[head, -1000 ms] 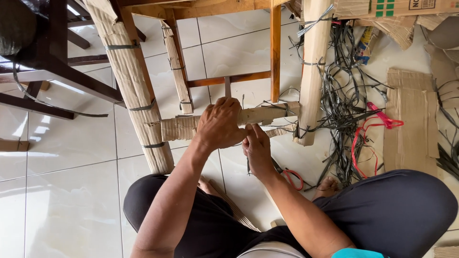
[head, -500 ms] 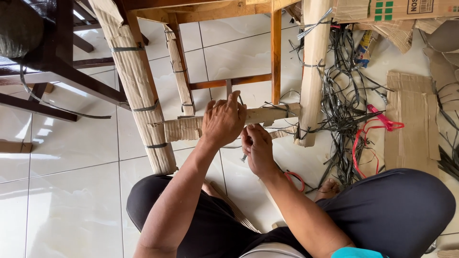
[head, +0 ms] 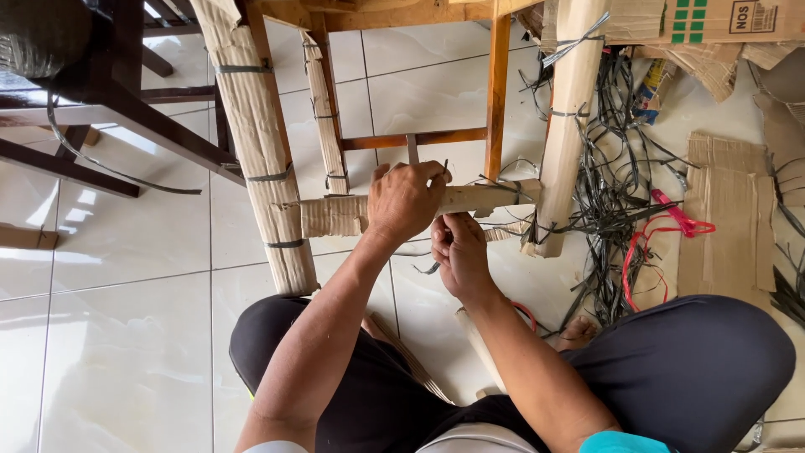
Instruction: Wrapping wooden chair legs with protective cardboard and securing them with plastic ties.
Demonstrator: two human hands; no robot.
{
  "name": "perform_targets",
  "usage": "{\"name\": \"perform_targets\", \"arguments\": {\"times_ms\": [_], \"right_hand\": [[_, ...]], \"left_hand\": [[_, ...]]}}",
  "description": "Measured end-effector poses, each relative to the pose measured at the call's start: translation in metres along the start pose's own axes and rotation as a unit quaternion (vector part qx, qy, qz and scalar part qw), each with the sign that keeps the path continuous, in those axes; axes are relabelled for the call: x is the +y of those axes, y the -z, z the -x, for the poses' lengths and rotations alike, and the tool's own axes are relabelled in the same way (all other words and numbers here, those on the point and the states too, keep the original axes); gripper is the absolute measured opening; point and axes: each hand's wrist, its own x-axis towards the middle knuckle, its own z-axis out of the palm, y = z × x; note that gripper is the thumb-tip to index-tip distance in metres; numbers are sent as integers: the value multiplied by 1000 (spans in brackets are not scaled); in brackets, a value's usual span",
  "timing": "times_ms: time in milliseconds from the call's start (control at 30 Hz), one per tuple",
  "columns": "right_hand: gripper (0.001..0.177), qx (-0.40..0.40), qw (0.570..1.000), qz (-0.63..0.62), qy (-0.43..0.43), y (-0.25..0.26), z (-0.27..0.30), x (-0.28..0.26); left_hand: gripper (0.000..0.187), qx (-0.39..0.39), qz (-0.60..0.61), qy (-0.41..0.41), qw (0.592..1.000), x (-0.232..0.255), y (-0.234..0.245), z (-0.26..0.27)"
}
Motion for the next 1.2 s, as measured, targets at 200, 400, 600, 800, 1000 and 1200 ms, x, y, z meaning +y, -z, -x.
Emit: {"name": "perform_targets", "arguments": {"times_ms": [200,400,600,800,1000,1200], "right_hand": [[17,72,992,103,-13,3,8,-5],[14,82,995,43,-28,5,17,-15],[19,46,997,28,-64,25,2,-10],[22,45,997,-11,-62,20,8,-13],[24,37,994,-82,-61,30,10,7],[15,21,989,-94,-114,46,-13,0]], "left_hand": [[22,35,53,-69,996,-4,7,6],[15,44,65,-106,991,-12,-5,4],[14,103,-31,-132,985,-6,-12,-4],[13,105,-17,-139,985,1,-11,1],[14,102,-20,-144,984,-1,-14,0],[14,107,-5,-152,983,-5,-20,-1]]}}
